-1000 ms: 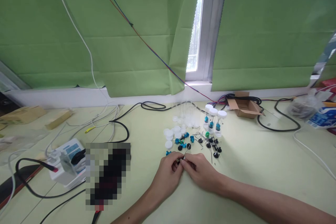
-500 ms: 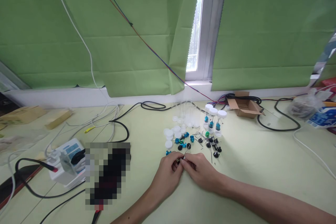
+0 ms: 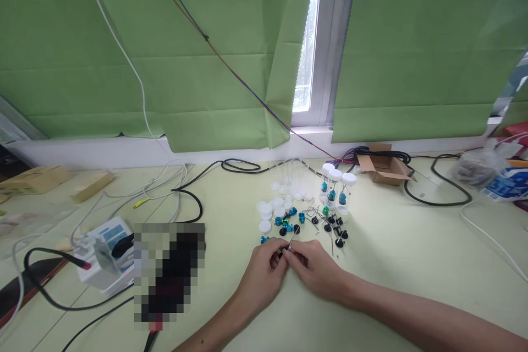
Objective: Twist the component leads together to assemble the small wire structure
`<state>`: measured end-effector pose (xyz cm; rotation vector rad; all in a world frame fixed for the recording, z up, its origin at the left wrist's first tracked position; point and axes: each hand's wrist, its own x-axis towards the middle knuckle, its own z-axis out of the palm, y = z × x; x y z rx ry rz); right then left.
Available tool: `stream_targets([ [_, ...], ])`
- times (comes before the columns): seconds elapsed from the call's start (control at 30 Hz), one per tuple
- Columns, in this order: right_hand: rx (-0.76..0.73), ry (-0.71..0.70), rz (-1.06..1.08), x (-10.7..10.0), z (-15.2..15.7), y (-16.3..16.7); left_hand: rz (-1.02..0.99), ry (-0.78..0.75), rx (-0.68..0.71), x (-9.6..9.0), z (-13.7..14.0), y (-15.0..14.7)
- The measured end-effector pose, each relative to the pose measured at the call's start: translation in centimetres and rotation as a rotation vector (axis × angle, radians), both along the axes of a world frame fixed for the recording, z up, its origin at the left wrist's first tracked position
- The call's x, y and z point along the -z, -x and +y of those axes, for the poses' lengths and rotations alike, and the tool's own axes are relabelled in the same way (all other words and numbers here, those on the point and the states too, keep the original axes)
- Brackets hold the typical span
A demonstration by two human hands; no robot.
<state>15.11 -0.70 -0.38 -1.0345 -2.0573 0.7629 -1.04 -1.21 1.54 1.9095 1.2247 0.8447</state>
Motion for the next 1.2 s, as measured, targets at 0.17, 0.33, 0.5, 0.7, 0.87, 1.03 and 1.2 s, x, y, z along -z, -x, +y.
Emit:
stream_targets([
  [0.17, 0.003, -0.007, -0.001, 0.01, 0.05, 0.03, -0.002, -0.006, -0.002, -0.10, 0.01, -0.03],
  [0.33, 0.004, -0.002, 0.002, -0.13, 0.02, 0.06, -0.022, -0.020, -0.006, -0.14, -0.04, -0.06],
  [0.5, 0.005, -0.007, -0.002, -0.07, 0.02, 0.03, -0.008, -0.010, 0.001, -0.14, -0.03, -0.05],
  [0.7, 0.007, -0.011, -0.006, -0.03, -0.03, 0.00, -0.003, -0.008, 0.008, -0.19, -0.06, -0.06],
  [0.87, 0.001, -0.004, -0.007, -0.18, -0.03, -0.01, 0.007, -0.009, 0.004, -0.25, -0.07, -0.08],
  [1.03, 0.008, -0.010, -0.010, -0.15, -0.05, 0.01, 0.003, -0.007, 0.014, -0.16, -0.01, -0.04],
  [1.2, 0.009, -0.019, -0.014, -0.15, -0.10, -0.03, -0.005, -0.014, 0.015, -0.14, -0.03, -0.02],
])
